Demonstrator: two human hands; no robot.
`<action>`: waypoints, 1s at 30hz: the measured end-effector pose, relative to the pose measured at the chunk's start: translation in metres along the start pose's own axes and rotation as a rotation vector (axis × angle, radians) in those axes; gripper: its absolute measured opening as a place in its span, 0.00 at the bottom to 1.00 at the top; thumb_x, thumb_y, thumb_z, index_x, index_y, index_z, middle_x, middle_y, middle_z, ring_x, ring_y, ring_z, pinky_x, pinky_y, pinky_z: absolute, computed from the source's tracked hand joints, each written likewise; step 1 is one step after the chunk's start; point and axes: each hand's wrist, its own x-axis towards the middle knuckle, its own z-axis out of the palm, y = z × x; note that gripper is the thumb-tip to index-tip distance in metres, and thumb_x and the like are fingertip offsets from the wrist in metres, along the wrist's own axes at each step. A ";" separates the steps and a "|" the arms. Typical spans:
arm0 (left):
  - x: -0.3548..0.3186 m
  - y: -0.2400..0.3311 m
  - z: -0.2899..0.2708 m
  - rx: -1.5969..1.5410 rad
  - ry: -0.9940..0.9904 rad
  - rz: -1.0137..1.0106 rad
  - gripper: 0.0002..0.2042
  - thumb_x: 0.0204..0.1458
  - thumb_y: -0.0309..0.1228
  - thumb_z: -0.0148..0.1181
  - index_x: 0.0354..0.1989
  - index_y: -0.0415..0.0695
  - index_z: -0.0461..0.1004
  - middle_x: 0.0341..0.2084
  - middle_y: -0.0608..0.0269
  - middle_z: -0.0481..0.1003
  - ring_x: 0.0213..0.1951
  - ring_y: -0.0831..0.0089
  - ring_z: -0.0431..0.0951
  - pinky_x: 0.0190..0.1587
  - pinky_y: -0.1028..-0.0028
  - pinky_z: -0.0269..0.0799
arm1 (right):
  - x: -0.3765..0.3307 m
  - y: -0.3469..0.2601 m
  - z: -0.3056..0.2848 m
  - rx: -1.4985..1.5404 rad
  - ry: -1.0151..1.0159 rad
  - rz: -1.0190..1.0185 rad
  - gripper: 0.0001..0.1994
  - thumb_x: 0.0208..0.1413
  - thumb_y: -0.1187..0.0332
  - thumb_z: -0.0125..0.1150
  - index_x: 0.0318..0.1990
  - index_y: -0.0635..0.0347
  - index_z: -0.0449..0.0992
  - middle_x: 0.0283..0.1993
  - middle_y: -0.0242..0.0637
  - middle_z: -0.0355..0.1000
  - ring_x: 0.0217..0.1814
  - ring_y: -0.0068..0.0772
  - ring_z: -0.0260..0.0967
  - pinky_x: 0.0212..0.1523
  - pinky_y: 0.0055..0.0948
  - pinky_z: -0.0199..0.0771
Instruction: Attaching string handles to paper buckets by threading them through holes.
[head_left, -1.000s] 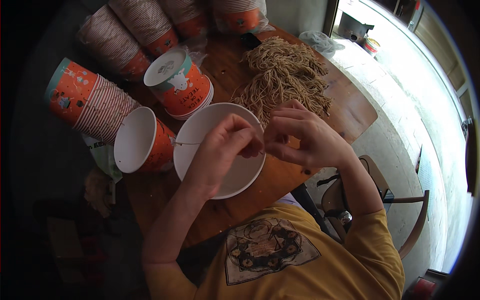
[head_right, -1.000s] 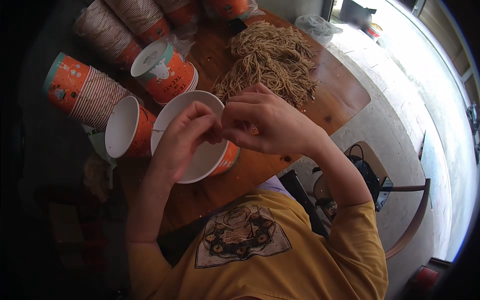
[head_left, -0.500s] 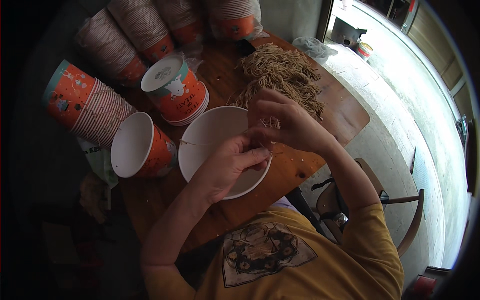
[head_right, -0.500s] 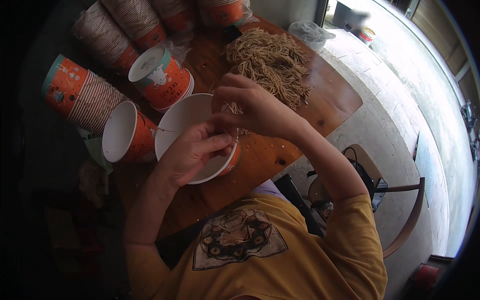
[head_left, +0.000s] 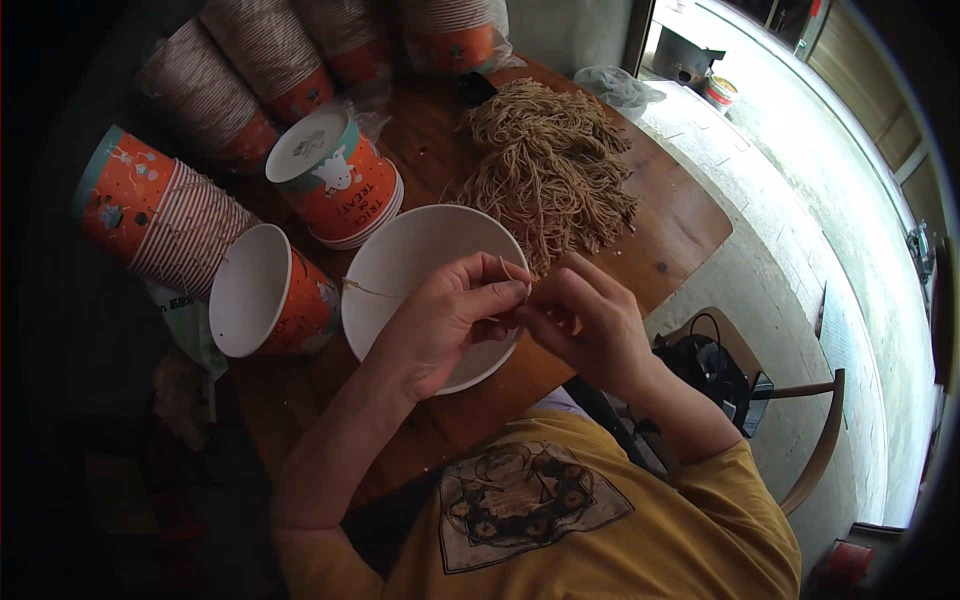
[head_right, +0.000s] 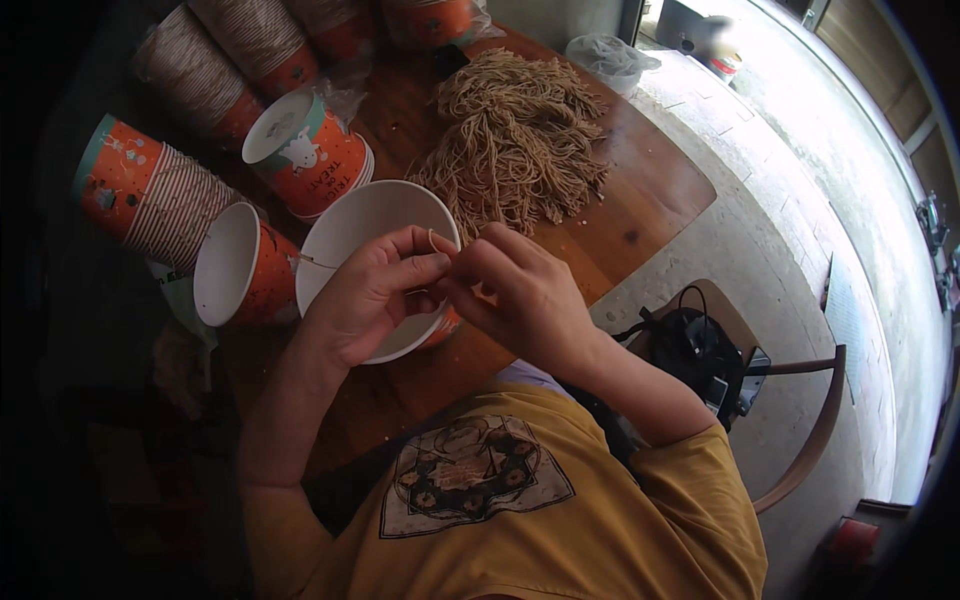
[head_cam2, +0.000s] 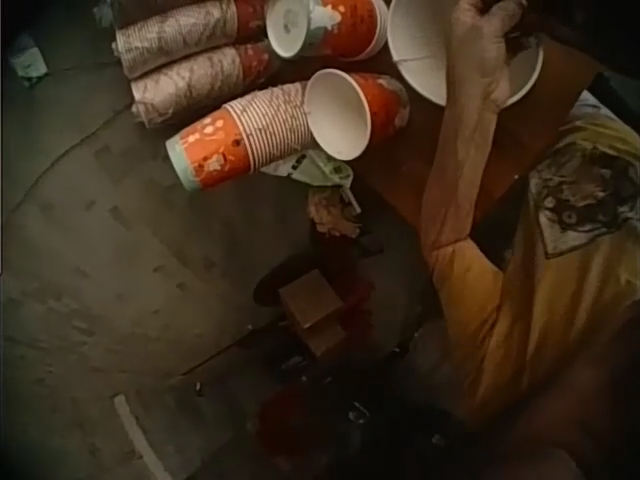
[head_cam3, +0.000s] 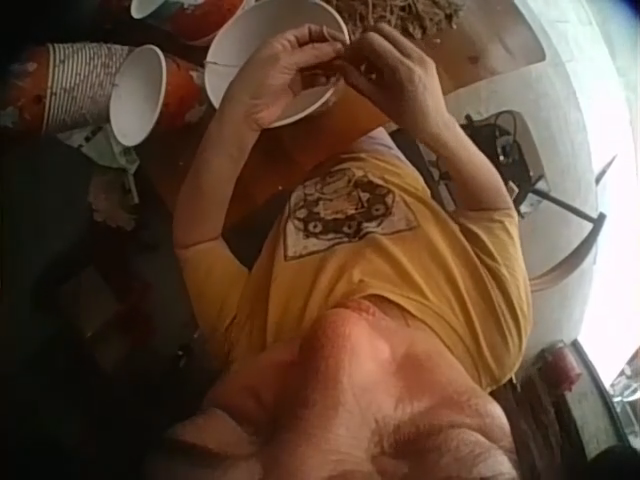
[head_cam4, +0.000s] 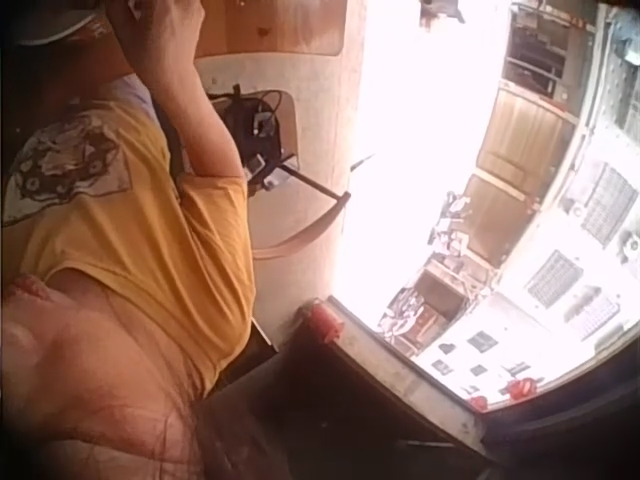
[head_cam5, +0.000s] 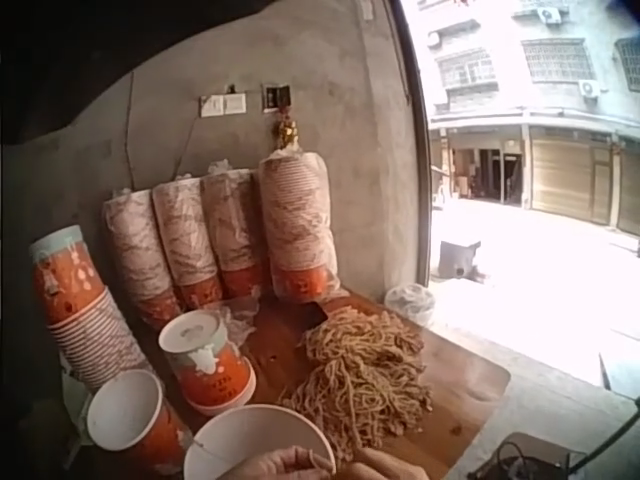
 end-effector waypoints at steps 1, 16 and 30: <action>0.000 0.003 0.001 -0.010 0.011 -0.047 0.07 0.57 0.29 0.54 0.42 0.43 0.70 0.34 0.66 0.72 0.35 0.80 0.72 0.40 0.78 0.70 | -0.001 0.000 0.004 -0.045 0.028 -0.045 0.07 0.47 0.71 0.65 0.32 0.57 0.71 0.29 0.34 0.64 0.26 0.35 0.68 0.24 0.32 0.70; -0.003 0.007 0.007 -0.012 0.036 -0.008 0.08 0.53 0.20 0.53 0.40 0.41 0.64 0.35 0.62 0.69 0.36 0.76 0.72 0.39 0.75 0.71 | 0.030 0.010 -0.021 -0.236 -0.073 -0.300 0.14 0.43 0.75 0.63 0.39 0.52 0.75 0.36 0.32 0.66 0.37 0.35 0.67 0.32 0.32 0.73; -0.002 0.009 0.005 0.107 -0.011 0.010 0.16 0.51 0.19 0.55 0.45 0.40 0.58 0.33 0.61 0.70 0.31 0.75 0.72 0.34 0.76 0.70 | 0.053 0.015 -0.034 -0.202 -0.367 -0.450 0.14 0.44 0.72 0.64 0.41 0.58 0.72 0.47 0.34 0.65 0.49 0.40 0.61 0.46 0.33 0.71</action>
